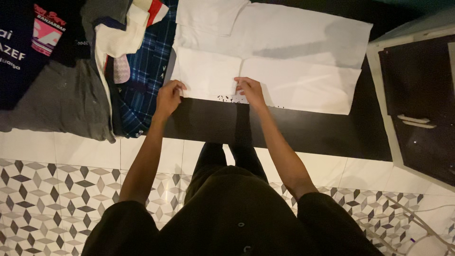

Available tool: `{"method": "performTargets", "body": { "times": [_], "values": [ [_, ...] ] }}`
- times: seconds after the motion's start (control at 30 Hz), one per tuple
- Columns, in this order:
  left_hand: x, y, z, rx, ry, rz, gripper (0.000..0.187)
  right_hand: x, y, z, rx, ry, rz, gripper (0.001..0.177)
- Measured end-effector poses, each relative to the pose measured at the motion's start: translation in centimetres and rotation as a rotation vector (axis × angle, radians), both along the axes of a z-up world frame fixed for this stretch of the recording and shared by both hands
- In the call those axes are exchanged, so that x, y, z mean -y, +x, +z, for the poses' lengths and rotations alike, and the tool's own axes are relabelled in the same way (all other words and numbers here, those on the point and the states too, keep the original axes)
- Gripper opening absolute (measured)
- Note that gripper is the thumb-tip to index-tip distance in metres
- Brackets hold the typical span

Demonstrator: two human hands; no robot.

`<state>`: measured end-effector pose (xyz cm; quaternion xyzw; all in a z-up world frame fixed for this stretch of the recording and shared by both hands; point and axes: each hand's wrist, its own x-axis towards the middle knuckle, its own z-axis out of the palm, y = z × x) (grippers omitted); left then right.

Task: The person picks up a shirt from a pile, spreads it on a surface, folds the sides and sleeves inward, and then folds it in half before placing it into a cabinet.

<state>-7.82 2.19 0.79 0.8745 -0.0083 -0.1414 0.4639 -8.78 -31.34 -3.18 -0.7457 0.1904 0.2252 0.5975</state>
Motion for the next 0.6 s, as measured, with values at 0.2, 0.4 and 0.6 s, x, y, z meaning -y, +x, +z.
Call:
{"method": "performTargets", "body": {
  "times": [0.2, 0.4, 0.6],
  "values": [
    [2.3, -0.9, 1.4, 0.369, 0.254, 0.081, 0.023, 3.9, -3.0, -2.1, 0.285, -0.267, 0.021, 0.031],
    [4.9, -0.3, -0.5, 0.393, 0.399, -0.215, 0.060, 12.6, -6.3, -2.6, 0.357, -0.705, 0.040, 0.048],
    [5.3, -1.1, -3.2, 0.261, 0.545, -0.284, 0.064, 20.9, -11.0, -3.0, 0.299, -1.004, 0.115, 0.080]
  ]
}}
